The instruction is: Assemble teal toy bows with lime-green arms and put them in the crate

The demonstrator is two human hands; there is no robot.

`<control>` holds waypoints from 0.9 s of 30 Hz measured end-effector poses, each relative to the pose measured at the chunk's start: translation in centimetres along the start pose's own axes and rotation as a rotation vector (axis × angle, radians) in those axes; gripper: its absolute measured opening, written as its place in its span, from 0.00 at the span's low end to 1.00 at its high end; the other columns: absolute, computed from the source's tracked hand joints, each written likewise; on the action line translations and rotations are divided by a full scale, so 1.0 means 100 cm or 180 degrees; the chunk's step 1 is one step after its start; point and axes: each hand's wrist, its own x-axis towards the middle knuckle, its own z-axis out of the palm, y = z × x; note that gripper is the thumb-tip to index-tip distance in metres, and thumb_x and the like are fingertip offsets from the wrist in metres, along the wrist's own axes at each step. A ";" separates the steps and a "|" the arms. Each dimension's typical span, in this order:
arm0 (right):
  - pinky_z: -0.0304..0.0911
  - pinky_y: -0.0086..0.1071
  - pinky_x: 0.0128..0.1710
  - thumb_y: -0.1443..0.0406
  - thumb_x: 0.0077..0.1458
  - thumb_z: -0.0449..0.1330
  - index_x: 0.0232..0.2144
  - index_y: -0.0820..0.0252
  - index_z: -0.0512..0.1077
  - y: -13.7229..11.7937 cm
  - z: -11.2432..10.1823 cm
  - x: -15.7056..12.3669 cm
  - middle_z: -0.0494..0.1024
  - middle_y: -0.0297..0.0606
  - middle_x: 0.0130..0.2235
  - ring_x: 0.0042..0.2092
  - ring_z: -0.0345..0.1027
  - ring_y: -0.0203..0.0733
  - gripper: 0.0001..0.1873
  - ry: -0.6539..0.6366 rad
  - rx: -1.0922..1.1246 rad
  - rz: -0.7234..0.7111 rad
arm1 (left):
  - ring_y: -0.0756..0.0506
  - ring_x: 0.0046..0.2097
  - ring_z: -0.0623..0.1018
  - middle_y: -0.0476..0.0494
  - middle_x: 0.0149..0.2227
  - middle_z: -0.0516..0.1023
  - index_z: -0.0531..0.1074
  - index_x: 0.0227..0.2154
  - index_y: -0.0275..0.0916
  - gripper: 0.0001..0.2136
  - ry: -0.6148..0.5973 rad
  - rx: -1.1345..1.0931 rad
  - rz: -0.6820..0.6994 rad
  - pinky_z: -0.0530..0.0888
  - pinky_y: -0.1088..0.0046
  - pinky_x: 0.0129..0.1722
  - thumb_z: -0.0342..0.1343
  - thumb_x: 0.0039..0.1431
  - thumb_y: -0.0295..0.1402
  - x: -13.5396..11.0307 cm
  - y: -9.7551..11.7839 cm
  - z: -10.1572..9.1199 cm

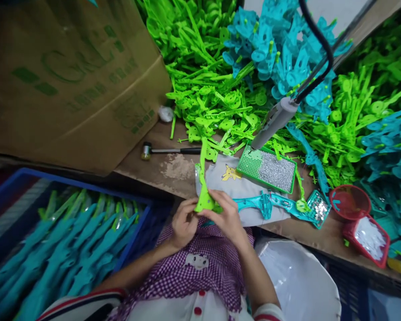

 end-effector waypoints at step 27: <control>0.66 0.49 0.55 0.54 0.68 0.53 0.69 0.55 0.57 0.017 -0.032 -0.008 0.74 0.49 0.56 0.54 0.67 0.50 0.31 -0.1543 -0.1553 -0.0463 | 0.42 0.67 0.69 0.38 0.66 0.69 0.62 0.67 0.45 0.22 -0.0633 0.1121 -0.0157 0.60 0.54 0.67 0.43 0.73 0.34 0.037 -0.067 0.009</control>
